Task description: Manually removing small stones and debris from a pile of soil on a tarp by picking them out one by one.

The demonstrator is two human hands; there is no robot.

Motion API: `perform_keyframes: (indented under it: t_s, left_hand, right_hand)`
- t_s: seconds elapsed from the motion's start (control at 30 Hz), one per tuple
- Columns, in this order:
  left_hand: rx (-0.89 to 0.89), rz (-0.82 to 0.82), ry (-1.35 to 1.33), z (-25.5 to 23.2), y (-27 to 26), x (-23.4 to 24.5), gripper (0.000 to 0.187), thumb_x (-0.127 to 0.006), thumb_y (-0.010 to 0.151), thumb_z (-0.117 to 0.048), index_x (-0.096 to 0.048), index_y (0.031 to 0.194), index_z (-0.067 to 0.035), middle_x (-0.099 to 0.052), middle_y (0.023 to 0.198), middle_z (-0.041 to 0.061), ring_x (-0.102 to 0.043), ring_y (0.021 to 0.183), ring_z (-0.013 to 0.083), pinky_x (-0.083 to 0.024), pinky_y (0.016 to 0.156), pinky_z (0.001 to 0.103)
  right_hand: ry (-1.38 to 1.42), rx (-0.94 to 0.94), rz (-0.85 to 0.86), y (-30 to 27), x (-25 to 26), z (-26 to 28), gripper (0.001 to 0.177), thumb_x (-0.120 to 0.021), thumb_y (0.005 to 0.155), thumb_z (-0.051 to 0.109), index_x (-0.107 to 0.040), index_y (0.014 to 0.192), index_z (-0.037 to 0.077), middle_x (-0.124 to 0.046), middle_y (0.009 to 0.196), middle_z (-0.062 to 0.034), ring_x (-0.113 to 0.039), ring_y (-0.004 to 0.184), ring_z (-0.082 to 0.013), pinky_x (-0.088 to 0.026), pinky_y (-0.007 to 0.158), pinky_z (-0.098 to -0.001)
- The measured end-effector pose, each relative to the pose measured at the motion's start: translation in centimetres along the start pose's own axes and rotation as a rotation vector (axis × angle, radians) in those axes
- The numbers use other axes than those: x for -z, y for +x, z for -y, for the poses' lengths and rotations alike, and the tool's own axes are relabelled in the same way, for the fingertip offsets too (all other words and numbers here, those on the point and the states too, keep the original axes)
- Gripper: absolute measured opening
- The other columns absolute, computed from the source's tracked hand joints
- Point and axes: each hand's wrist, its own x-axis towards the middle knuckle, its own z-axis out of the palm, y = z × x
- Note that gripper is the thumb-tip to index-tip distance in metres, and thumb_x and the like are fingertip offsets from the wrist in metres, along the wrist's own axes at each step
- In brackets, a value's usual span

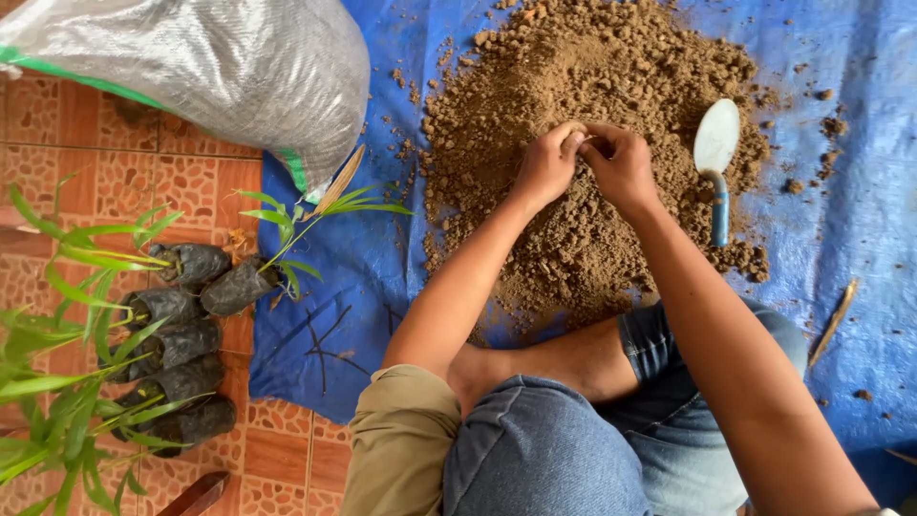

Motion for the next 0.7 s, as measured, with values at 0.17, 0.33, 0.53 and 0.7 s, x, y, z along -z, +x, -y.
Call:
perform_keyframes:
  t_s: [0.17, 0.33, 0.53, 0.7]
  left_hand:
    - [0.066, 0.027, 0.016, 1.0, -0.1, 0.7, 0.035, -0.048, 0.109, -0.034, -0.07, 0.126, -0.012, -0.078, 0.105, 0.014, -0.072, 0.108, 0.0395, -0.058, 0.093, 0.056]
    - [0.125, 0.001, -0.121, 2.4, 0.5, 0.3, 0.042, -0.054, 0.106, -0.045, -0.075, 0.113, -0.009, -0.078, 0.095, 0.012, -0.074, 0.095, 0.0293, -0.06, 0.082, 0.046]
    - [0.234, -0.009, -0.456, 2.6, 0.8, 0.5, 0.051, -0.057, 0.103, -0.053, -0.075, 0.092, -0.007, -0.064, 0.077, -0.002, -0.057, 0.07, 0.0081, -0.048, 0.057, 0.021]
    - [0.202, 0.107, -0.477, -1.1, 0.0, 2.0, 0.064, -0.036, 0.105, -0.063, -0.073, 0.091, -0.012, -0.066, 0.081, 0.006, -0.062, 0.074, 0.0168, -0.052, 0.059, 0.029]
  right_hand:
    - [0.081, -0.043, -0.003, -0.4, -0.4, 0.6, 0.033, -0.074, 0.101, 0.006, -0.07, 0.131, -0.006, -0.074, 0.093, -0.0161, -0.069, 0.083, -0.0185, -0.057, 0.071, -0.0343]
    - [0.083, -0.057, -0.014, 0.1, -0.9, -1.0, 0.032, -0.077, 0.101, 0.013, -0.072, 0.13, -0.001, -0.073, 0.089, -0.0094, -0.066, 0.078, -0.0132, -0.054, 0.066, -0.0287]
    - [-0.072, 0.063, -0.065, 0.7, -1.6, -2.8, 0.026, -0.082, 0.101, 0.021, -0.079, 0.124, 0.009, -0.072, 0.08, -0.0072, -0.069, 0.075, -0.0177, -0.053, 0.06, -0.0328]
    - [-0.171, 0.155, -0.119, 0.9, -0.9, -2.6, 0.017, -0.076, 0.102, 0.008, -0.08, 0.118, 0.004, -0.065, 0.091, -0.0126, -0.068, 0.082, -0.024, -0.056, 0.066, -0.0363]
